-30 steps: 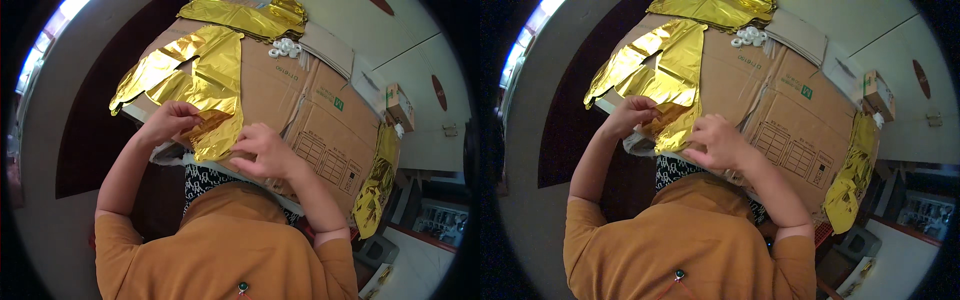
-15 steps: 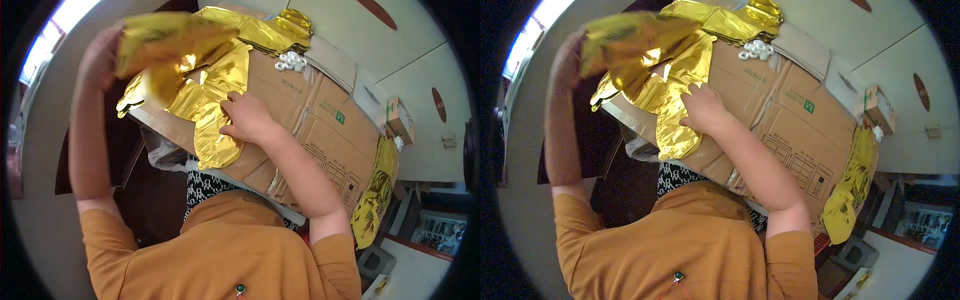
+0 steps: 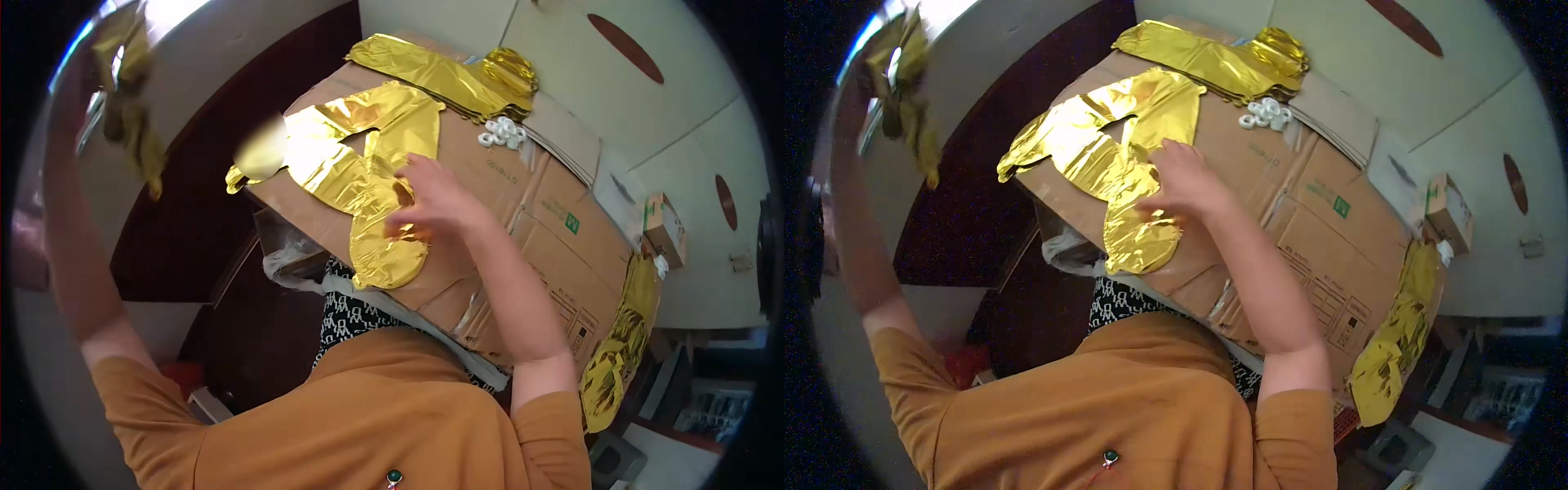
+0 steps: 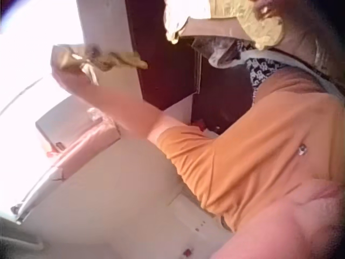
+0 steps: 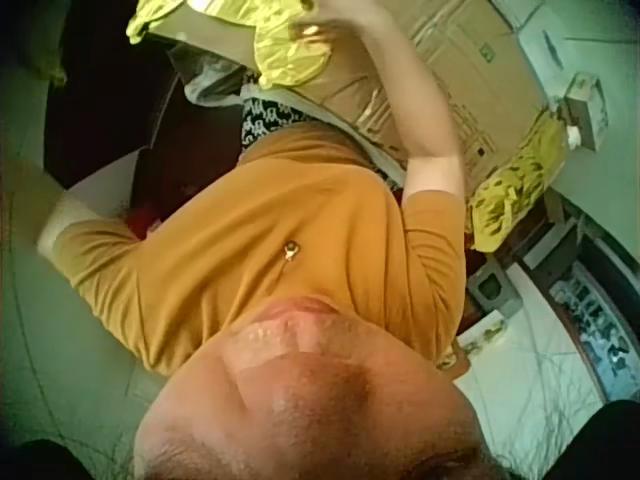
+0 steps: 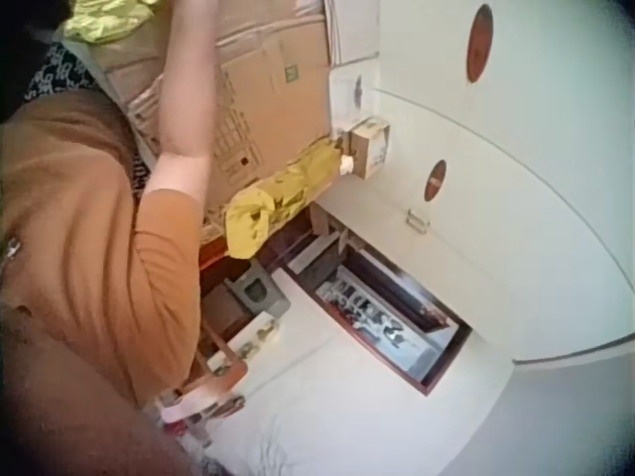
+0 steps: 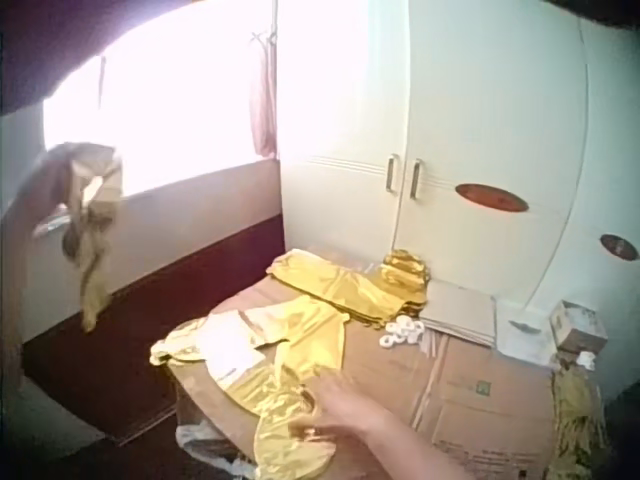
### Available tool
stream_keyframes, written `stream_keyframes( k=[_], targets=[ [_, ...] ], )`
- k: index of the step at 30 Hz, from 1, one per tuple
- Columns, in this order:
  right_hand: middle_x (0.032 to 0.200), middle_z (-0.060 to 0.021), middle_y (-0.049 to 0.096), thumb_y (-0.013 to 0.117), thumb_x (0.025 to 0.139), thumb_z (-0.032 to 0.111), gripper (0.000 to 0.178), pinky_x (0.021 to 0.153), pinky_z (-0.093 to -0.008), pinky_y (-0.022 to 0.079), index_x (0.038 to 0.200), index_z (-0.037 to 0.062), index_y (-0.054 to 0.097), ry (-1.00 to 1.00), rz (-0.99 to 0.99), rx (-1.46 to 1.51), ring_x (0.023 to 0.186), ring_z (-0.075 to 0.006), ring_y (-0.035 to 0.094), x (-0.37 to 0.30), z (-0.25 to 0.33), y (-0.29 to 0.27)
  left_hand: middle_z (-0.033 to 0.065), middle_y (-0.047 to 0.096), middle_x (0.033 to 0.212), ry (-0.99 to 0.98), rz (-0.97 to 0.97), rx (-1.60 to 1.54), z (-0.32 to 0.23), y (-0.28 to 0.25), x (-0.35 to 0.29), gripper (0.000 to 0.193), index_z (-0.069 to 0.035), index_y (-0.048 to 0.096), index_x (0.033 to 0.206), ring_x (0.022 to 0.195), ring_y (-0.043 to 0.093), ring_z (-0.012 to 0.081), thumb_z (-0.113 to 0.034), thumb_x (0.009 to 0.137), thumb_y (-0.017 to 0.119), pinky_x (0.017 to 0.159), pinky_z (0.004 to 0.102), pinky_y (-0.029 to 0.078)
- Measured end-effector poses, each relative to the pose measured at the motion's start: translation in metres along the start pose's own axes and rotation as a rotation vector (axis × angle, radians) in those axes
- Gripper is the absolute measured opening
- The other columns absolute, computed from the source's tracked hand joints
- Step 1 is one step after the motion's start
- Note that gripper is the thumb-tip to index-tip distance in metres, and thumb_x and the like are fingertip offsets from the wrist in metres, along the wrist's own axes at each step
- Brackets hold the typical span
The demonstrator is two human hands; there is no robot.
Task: Folding and organizing gold foil balloons on a cardboard surface.
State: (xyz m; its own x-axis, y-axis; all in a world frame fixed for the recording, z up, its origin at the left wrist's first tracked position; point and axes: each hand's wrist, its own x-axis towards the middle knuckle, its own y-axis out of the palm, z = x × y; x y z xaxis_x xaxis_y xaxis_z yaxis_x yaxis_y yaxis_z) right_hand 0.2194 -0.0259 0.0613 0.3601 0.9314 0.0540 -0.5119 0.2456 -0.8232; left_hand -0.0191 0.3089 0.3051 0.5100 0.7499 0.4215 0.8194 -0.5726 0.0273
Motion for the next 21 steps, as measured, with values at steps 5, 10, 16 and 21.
stream_keyframes(
  k=[5, 10, 16, 21],
  targets=[
    [0.125, -0.0137, 0.065, 0.059, 0.099, 0.056, 0.071, 0.093, -0.0366, 0.056, 0.139, -0.0022, 0.053, 0.3, -0.032, 1.324, 0.102, -0.0237, 0.069, -0.052, -0.016, -0.048, 0.0033, 0.067, 0.089, -0.317, 0.657, 0.012, 0.061, 0.156, -0.162, 0.018, -0.005, 0.066, 0.113, 0.068, 0.061, 0.0097, -0.016, 0.099, 0.064, 0.054, 0.0227, 0.047],
    [0.113, -0.007, 0.068, 0.065, 0.1, 0.036, 0.051, 0.085, -0.0276, 0.055, 0.133, -0.002, 0.057, 0.366, 0.076, 1.404, 0.099, -0.014, 0.067, -0.161, -0.064, -0.086, 0.0016, 0.061, 0.078, -0.229, 1.257, -0.005, 0.087, 0.292, -0.302, 0.029, -0.004, 0.066, 0.122, 0.071, 0.055, 0.0067, -0.022, 0.099, 0.068, 0.061, 0.0274, 0.046],
    [0.099, -0.0022, 0.07, 0.08, 0.086, 0.009, 0.038, 0.077, -0.0247, 0.054, 0.12, 0.0001, 0.064, 0.736, -0.001, 0.904, 0.086, -0.0072, 0.064, -0.268, -0.074, -0.071, 0.0206, 0.069, 0.102, 0.041, 1.524, -0.059, 0.118, 0.357, -0.373, 0.032, -0.002, 0.064, 0.114, 0.088, 0.065, 0.0387, -0.029, 0.098, 0.068, 0.076, 0.044, 0.052],
    [0.085, -0.0017, 0.07, 0.076, 0.089, 0.014, 0.017, 0.069, -0.0257, 0.051, 0.097, -0.0006, 0.071, 0.729, -0.124, 0.748, 0.076, -0.009, 0.061, -0.296, -0.085, -0.053, 0.0228, 0.062, 0.131, 0.239, 1.587, -0.303, 0.123, 0.347, -0.387, 0.038, -0.002, 0.063, 0.118, 0.109, 0.065, 0.0401, -0.034, 0.097, 0.068, 0.095, 0.0462, 0.052]
  ],
)
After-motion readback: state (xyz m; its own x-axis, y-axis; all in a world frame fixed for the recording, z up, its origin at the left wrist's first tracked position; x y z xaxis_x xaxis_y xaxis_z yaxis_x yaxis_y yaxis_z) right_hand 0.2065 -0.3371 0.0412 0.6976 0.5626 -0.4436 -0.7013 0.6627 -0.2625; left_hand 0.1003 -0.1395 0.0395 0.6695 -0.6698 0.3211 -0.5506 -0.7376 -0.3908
